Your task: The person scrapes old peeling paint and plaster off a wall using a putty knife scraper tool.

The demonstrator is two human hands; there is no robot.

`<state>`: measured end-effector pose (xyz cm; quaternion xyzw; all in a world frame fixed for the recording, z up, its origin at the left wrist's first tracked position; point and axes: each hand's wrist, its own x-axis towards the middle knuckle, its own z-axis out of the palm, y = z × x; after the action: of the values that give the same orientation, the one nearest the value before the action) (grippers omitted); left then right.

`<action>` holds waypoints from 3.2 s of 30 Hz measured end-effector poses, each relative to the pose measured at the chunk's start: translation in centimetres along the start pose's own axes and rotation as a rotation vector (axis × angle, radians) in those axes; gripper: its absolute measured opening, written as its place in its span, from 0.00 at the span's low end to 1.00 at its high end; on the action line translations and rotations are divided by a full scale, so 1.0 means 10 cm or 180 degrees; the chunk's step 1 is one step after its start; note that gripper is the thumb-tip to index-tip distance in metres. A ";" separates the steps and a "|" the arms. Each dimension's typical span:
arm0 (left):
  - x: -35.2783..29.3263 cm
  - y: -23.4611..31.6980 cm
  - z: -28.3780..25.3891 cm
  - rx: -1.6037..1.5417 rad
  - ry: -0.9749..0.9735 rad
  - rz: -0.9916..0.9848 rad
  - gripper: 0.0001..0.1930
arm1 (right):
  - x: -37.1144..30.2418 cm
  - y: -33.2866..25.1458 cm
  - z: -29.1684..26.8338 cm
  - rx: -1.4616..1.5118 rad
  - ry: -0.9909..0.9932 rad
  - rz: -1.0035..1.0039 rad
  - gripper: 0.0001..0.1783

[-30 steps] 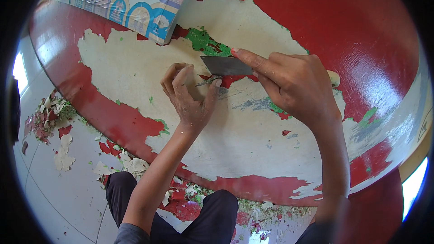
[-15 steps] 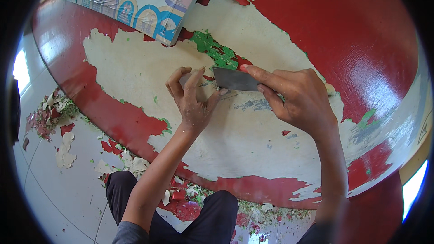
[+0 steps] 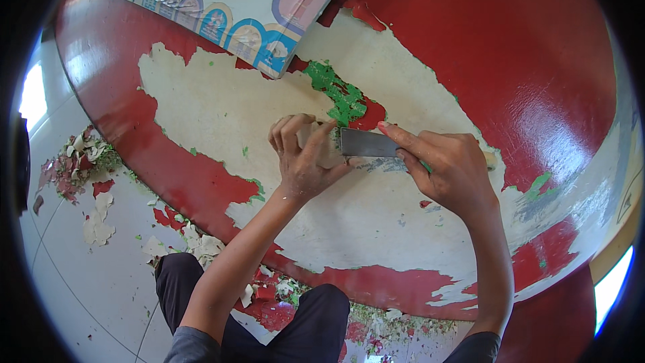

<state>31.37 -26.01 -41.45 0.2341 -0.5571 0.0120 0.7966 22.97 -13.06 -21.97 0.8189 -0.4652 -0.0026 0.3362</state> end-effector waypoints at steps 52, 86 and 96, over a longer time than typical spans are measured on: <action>-0.59 0.50 -0.33 -0.0881 -0.1355 -0.0517 0.10 | 0.37 0.31 0.01 0.1792 0.0898 0.0814 0.24; -0.04 -0.31 -0.09 0.0254 -0.0592 0.0774 0.27 | -0.34 -0.70 1.25 0.1430 0.2034 0.1915 0.27; -0.04 -0.28 -0.12 0.0402 -0.0707 0.0733 0.25 | -0.35 -0.69 1.21 0.1402 0.1982 0.1894 0.25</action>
<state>33.07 -27.94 -43.14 0.2182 -0.6630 0.1123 0.7072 22.36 -14.65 -36.27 0.6639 -0.5459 0.4375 0.2641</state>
